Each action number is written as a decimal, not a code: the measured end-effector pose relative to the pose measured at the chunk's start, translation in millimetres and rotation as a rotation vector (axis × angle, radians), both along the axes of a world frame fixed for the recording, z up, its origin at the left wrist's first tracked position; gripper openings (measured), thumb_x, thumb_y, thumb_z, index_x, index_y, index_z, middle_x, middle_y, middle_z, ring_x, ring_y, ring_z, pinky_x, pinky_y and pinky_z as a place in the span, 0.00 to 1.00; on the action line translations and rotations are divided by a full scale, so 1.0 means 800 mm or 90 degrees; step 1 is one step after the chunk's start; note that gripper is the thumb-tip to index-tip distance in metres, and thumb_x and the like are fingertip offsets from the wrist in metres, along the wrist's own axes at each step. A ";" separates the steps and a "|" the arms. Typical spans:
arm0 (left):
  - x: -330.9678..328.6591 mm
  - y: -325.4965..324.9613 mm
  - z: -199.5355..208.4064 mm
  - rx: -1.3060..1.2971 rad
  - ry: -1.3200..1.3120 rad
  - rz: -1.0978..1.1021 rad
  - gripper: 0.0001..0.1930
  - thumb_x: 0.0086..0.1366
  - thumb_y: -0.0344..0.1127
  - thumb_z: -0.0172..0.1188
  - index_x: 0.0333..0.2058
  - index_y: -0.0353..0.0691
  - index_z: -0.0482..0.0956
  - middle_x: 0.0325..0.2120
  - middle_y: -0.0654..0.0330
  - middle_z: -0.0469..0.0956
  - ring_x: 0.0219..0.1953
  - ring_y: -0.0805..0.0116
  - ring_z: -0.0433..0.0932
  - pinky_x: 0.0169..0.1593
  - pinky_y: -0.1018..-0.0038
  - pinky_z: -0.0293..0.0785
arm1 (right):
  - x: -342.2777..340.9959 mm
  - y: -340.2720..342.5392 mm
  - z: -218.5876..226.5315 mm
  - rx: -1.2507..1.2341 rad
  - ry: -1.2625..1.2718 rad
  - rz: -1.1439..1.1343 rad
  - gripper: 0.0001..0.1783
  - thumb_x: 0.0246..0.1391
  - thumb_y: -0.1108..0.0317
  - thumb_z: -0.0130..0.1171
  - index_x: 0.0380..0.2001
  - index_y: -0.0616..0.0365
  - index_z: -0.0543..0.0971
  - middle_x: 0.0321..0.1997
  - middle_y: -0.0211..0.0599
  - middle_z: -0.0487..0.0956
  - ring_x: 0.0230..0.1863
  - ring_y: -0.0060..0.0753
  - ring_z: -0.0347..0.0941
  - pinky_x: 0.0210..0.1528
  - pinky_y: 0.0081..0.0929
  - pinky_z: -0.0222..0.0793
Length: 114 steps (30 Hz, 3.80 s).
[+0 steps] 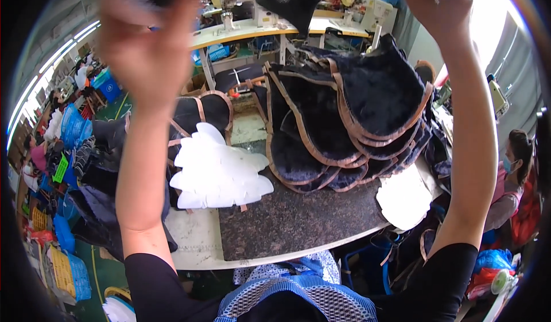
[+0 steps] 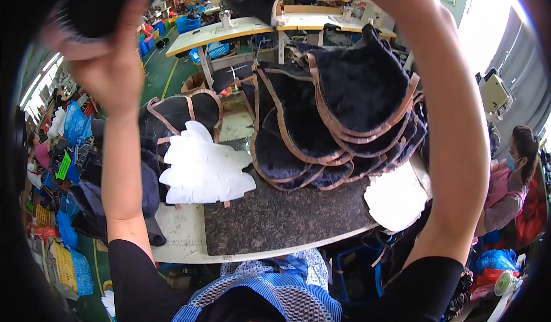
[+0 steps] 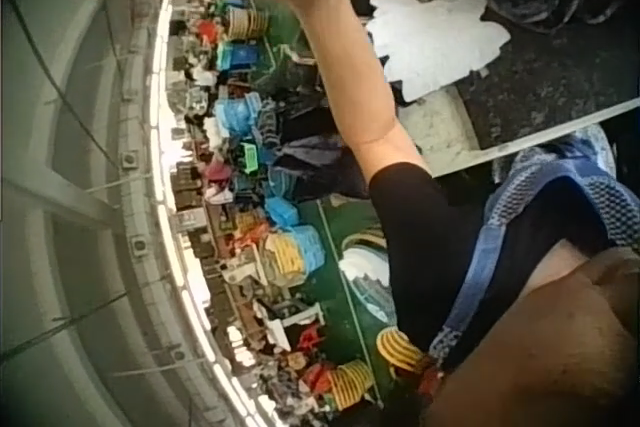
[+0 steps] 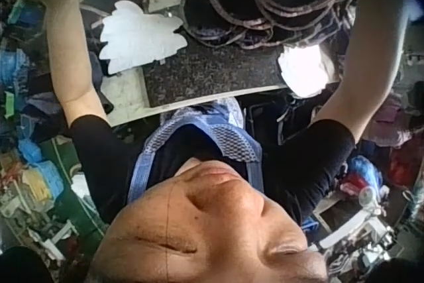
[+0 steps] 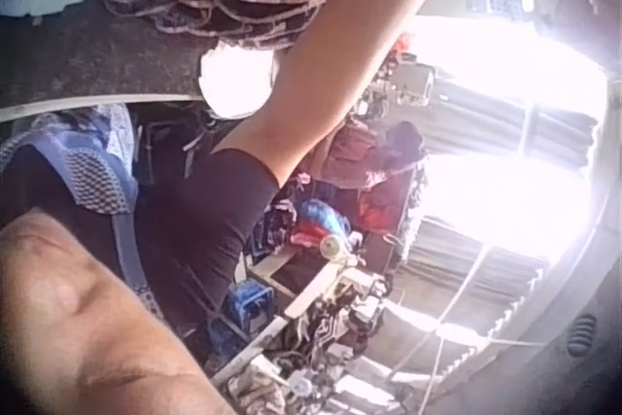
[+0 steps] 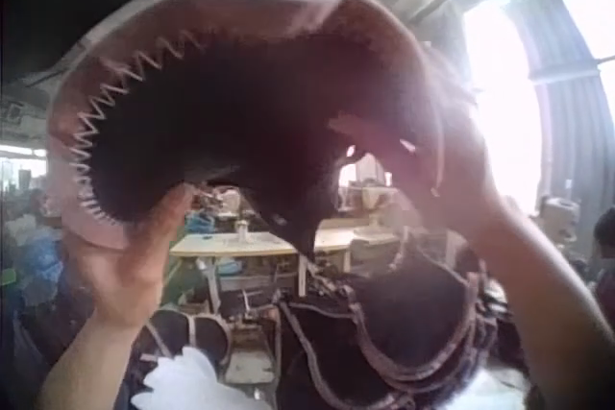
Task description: Inserting reinforcement components into fabric shoe upper parts.
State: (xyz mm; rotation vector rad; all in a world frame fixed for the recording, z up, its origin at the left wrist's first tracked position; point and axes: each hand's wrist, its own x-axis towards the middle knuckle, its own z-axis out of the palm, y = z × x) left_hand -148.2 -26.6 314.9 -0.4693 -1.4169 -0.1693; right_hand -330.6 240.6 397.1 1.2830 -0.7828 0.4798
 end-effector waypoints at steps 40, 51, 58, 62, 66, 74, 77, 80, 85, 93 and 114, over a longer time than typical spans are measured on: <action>-0.227 0.187 -0.236 0.026 -0.268 -0.207 0.23 0.62 0.45 0.66 0.51 0.43 0.73 0.52 0.46 0.70 0.55 0.44 0.70 0.62 0.48 0.66 | -0.161 0.323 -0.407 0.061 -0.799 -0.196 0.22 0.74 0.62 0.50 0.63 0.63 0.75 0.66 0.45 0.76 0.65 0.44 0.72 0.69 0.37 0.64; 0.227 -0.254 -0.282 0.327 -0.229 0.669 0.21 0.54 0.24 0.61 0.49 0.35 0.74 0.47 0.46 0.76 0.52 0.43 0.76 0.57 0.53 0.72 | 0.065 0.288 -0.433 0.085 -1.085 -0.039 0.18 0.68 0.59 0.62 0.46 0.65 0.85 0.31 0.42 0.84 0.26 0.30 0.77 0.27 0.25 0.74; 0.205 -0.358 -0.258 0.391 -0.595 0.648 0.23 0.71 0.50 0.59 0.61 0.50 0.74 0.51 0.48 0.76 0.55 0.46 0.78 0.55 0.55 0.78 | 0.093 0.139 -0.426 0.315 -1.196 0.103 0.10 0.71 0.72 0.52 0.47 0.62 0.81 0.25 0.28 0.75 0.25 0.16 0.67 0.28 0.14 0.62; 0.144 -0.356 -0.258 0.729 -0.661 0.936 0.43 0.60 0.59 0.70 0.67 0.44 0.63 0.59 0.39 0.68 0.60 0.40 0.74 0.60 0.56 0.77 | 0.157 0.069 -0.403 0.498 -1.214 0.163 0.07 0.63 0.80 0.55 0.40 0.64 0.82 0.25 0.36 0.83 0.24 0.22 0.78 0.30 0.17 0.72; 0.182 -0.376 -0.237 0.694 -0.579 0.899 0.15 0.62 0.41 0.62 0.42 0.40 0.87 0.45 0.46 0.85 0.50 0.46 0.84 0.52 0.53 0.81 | 0.163 0.104 -0.416 0.532 -1.203 0.089 0.06 0.65 0.76 0.56 0.38 0.64 0.82 0.25 0.35 0.82 0.25 0.21 0.78 0.31 0.18 0.73; 0.168 -0.257 -0.112 0.236 -0.117 0.366 0.08 0.74 0.32 0.54 0.42 0.35 0.79 0.31 0.42 0.81 0.37 0.37 0.81 0.37 0.61 0.75 | 0.155 0.072 -0.420 0.489 -1.279 0.130 0.12 0.69 0.63 0.58 0.43 0.61 0.83 0.31 0.32 0.84 0.30 0.21 0.79 0.35 0.17 0.75; 0.157 -0.124 -0.102 0.193 -0.264 0.310 0.05 0.73 0.26 0.55 0.40 0.32 0.79 0.30 0.56 0.83 0.34 0.74 0.81 0.39 0.74 0.75 | 0.174 0.016 -0.434 0.604 -1.334 0.556 0.46 0.65 0.29 0.48 0.72 0.56 0.65 0.67 0.47 0.74 0.66 0.43 0.74 0.62 0.39 0.73; 0.133 0.015 -0.184 -0.030 -0.386 0.276 0.24 0.58 0.24 0.60 0.56 0.38 0.81 0.48 0.51 0.86 0.38 0.58 0.88 0.39 0.65 0.83 | 0.175 0.023 -0.476 0.351 -1.581 1.242 0.52 0.64 0.25 0.43 0.77 0.51 0.54 0.79 0.47 0.59 0.76 0.66 0.56 0.74 0.58 0.57; 0.196 0.176 -0.404 -0.323 -0.859 0.308 0.26 0.64 0.41 0.60 0.56 0.28 0.78 0.63 0.42 0.73 0.59 0.54 0.76 0.41 0.71 0.79 | 0.157 0.149 -0.524 0.000 -1.626 1.209 0.48 0.66 0.28 0.44 0.72 0.58 0.66 0.70 0.50 0.72 0.71 0.49 0.68 0.74 0.48 0.61; 0.123 0.182 -0.371 -0.244 -1.031 0.007 0.22 0.60 0.49 0.69 0.37 0.32 0.80 0.39 0.53 0.75 0.42 0.61 0.78 0.38 0.67 0.80 | 0.133 0.213 -0.455 0.445 -1.492 0.004 0.30 0.69 0.45 0.52 0.50 0.65 0.83 0.49 0.47 0.86 0.51 0.37 0.82 0.54 0.33 0.74; -0.048 0.170 -0.321 0.482 -0.881 -0.546 0.08 0.73 0.33 0.62 0.43 0.34 0.83 0.31 0.64 0.82 0.31 0.76 0.81 0.35 0.77 0.80 | 0.089 0.111 -0.430 0.417 -0.897 -0.044 0.16 0.43 0.81 0.64 0.39 0.60 0.84 0.39 0.41 0.82 0.50 0.47 0.75 0.56 0.41 0.68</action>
